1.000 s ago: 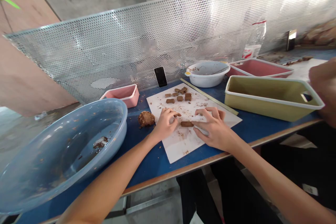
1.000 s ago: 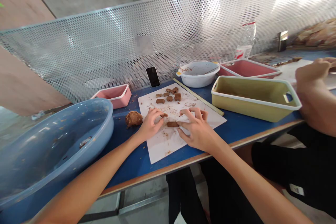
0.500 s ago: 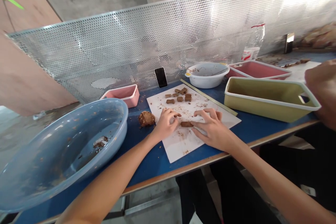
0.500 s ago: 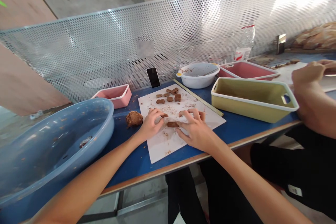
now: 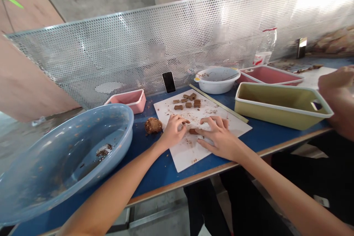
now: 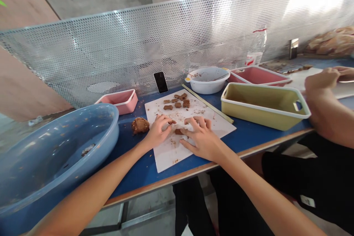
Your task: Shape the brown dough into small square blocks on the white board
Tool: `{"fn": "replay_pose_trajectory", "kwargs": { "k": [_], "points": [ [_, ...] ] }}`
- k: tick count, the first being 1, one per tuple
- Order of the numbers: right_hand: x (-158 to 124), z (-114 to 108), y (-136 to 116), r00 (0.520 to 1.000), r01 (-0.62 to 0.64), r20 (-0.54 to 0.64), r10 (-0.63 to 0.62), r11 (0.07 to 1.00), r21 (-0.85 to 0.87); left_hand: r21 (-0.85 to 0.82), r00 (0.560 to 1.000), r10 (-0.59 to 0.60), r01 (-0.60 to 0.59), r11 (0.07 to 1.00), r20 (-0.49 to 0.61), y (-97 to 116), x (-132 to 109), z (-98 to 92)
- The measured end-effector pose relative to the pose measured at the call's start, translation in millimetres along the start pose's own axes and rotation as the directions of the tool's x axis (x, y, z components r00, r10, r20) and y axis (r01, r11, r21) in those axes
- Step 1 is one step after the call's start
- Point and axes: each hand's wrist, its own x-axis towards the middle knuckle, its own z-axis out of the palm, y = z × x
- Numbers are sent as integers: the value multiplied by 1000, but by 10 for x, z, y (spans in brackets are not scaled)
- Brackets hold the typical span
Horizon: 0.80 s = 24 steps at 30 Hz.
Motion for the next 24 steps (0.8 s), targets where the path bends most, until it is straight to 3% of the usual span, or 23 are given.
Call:
{"fn": "replay_pose_trajectory", "kwargs": {
  "k": [18,24],
  "points": [
    [32,12,-14,997,13,81,-14,1000,17,-15,1000,-10,10,1000,11,12,1,-5],
    [33,36,-17,998,-13,61,12,1000,4,1,1000,-1,1,1000,3,-4,1,3]
  ]
}}
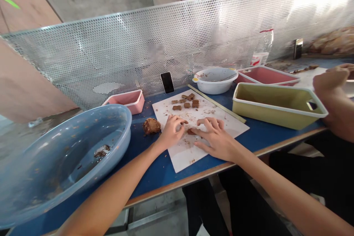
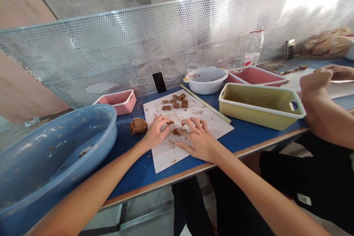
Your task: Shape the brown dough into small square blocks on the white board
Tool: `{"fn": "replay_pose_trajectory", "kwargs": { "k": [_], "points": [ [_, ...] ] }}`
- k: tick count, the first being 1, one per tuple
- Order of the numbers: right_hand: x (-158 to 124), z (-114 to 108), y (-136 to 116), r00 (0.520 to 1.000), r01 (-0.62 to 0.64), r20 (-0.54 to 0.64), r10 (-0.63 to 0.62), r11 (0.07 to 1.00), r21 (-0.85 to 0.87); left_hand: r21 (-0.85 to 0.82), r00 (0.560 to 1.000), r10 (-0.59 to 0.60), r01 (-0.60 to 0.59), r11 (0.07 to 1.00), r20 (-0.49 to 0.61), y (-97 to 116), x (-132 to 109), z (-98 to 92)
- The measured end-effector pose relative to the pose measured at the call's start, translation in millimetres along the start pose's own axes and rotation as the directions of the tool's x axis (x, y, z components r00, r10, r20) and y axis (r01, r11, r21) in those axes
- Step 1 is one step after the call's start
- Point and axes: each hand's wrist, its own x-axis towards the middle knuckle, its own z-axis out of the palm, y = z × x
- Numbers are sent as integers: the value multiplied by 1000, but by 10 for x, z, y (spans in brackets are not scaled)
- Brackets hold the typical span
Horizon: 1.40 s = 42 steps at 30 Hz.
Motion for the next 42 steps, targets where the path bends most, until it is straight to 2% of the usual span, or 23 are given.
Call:
{"fn": "replay_pose_trajectory", "kwargs": {
  "k": [11,14,18,22,26,30,33,37,42],
  "points": [
    [5,14,6,1000,-1,30,0,1000,22,6,1000,2,-2,1000,-8,-5,-3,10],
    [1,7,-2,999,-47,-7,48,999,18,5,1000,-7,7,1000,-3,-6,0,3],
    [-6,-15,-14,1000,5,-8,-5,1000,31,-8,1000,-1,1,1000,0,-17,0,10],
    [-8,-18,-15,997,-60,-51,60,998,-4,2,1000,0,0,1000,-5,-33,-4,22],
    [-10,-17,-11,1000,-11,-21,11,1000,5,4,1000,1,-1,1000,0,-26,-2,16],
    [-10,-17,-8,998,-38,-51,37,999,-15,9,1000,3,-3,1000,0,-14,0,5],
    [-6,-15,-11,1000,20,-19,-20,1000,6,3,1000,4,-4,1000,3,-11,-3,2],
    [8,-8,-16,1000,-28,-12,28,1000,15,-2,1000,-4,4,1000,2,-3,-4,2],
    [18,9,-22,1000,17,2,-17,999,41,10,1000,2,-2,1000,2,15,1,-1]
  ]
}}
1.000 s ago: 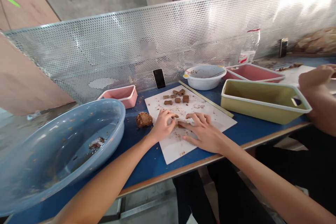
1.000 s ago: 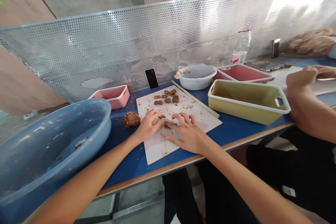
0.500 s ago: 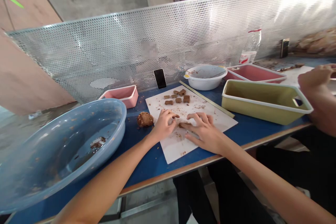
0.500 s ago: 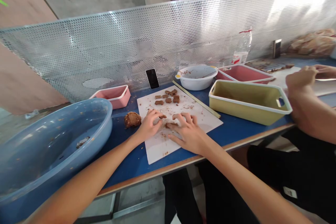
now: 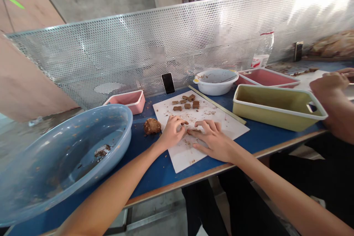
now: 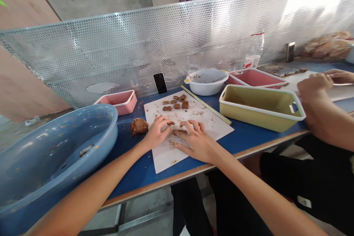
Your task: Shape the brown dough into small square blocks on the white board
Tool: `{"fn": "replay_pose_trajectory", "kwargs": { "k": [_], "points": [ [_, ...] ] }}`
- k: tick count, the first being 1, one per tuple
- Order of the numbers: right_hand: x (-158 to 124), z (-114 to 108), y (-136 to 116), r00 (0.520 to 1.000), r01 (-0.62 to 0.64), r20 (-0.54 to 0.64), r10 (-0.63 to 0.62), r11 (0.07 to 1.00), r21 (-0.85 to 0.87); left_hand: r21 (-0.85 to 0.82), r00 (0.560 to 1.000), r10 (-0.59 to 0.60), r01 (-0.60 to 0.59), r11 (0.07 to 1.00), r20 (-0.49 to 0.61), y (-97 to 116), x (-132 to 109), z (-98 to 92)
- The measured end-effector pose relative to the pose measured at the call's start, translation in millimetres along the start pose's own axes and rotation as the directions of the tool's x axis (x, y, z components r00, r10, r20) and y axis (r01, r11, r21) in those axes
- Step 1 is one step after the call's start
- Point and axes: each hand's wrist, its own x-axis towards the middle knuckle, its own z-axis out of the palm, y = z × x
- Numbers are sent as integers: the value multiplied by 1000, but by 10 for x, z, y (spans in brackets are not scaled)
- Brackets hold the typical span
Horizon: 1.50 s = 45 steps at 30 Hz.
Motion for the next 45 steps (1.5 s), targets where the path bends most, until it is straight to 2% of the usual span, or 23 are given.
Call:
{"fn": "replay_pose_trajectory", "kwargs": {
  "k": [8,16,21,27,33,45],
  "points": [
    [-4,27,9,1000,-19,9,19,1000,0,-23,1000,-9,9,1000,-1,13,-1,-6],
    [29,8,13,997,-47,70,43,997,59,8,1000,-4,4,1000,-3,17,0,-9],
    [18,15,7,996,-84,6,84,996,41,7,1000,-5,5,1000,0,-2,-3,-4],
    [4,0,-4,992,-125,-17,126,992,34,9,1000,22,-22,1000,19,20,-10,-13],
    [-14,-25,0,999,-45,-24,46,999,25,-2,998,-64,64,998,0,10,5,-26],
    [9,-34,4,999,-34,7,34,998,61,-12,998,-59,59,998,4,-23,9,-6]
  ]
}}
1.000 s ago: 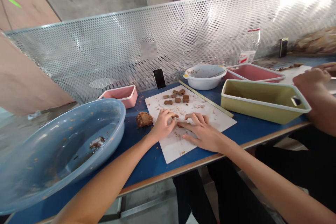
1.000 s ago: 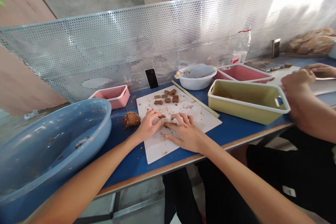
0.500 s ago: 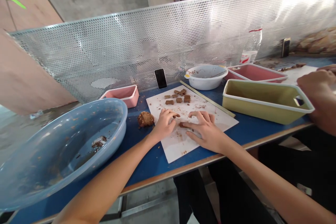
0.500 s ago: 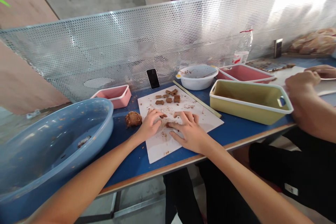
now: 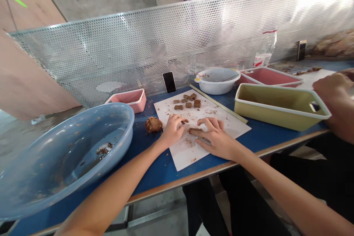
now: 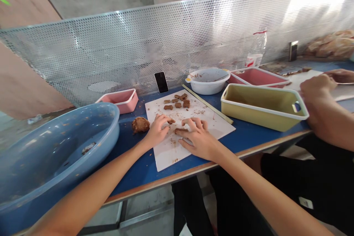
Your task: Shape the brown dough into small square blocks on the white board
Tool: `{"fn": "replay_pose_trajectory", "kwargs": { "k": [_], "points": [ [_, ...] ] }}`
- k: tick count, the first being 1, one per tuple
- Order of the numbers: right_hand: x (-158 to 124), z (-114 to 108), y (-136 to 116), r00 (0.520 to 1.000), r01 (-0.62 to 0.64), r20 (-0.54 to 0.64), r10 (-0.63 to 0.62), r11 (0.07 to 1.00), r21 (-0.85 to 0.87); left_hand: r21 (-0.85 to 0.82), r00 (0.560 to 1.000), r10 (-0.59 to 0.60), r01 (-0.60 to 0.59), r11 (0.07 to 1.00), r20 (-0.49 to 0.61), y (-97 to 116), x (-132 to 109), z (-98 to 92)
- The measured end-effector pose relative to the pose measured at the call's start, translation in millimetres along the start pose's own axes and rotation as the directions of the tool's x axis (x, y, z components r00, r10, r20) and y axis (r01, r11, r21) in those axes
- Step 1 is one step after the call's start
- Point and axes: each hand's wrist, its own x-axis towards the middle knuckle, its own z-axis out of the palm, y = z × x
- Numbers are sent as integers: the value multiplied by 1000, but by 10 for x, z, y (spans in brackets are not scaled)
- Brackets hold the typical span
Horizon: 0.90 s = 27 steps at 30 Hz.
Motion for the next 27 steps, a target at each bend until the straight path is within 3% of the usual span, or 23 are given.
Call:
{"fn": "replay_pose_trajectory", "kwargs": {
  "k": [11,27],
  "points": [
    [-16,3,-14,998,-37,-53,36,999,-17,-6,1000,-12,12,1000,-4,-10,-9,10],
    [-3,10,-20,1000,-3,-6,3,999,-45,-6,1000,2,-2,1000,6,-4,-4,8]
  ]
}}
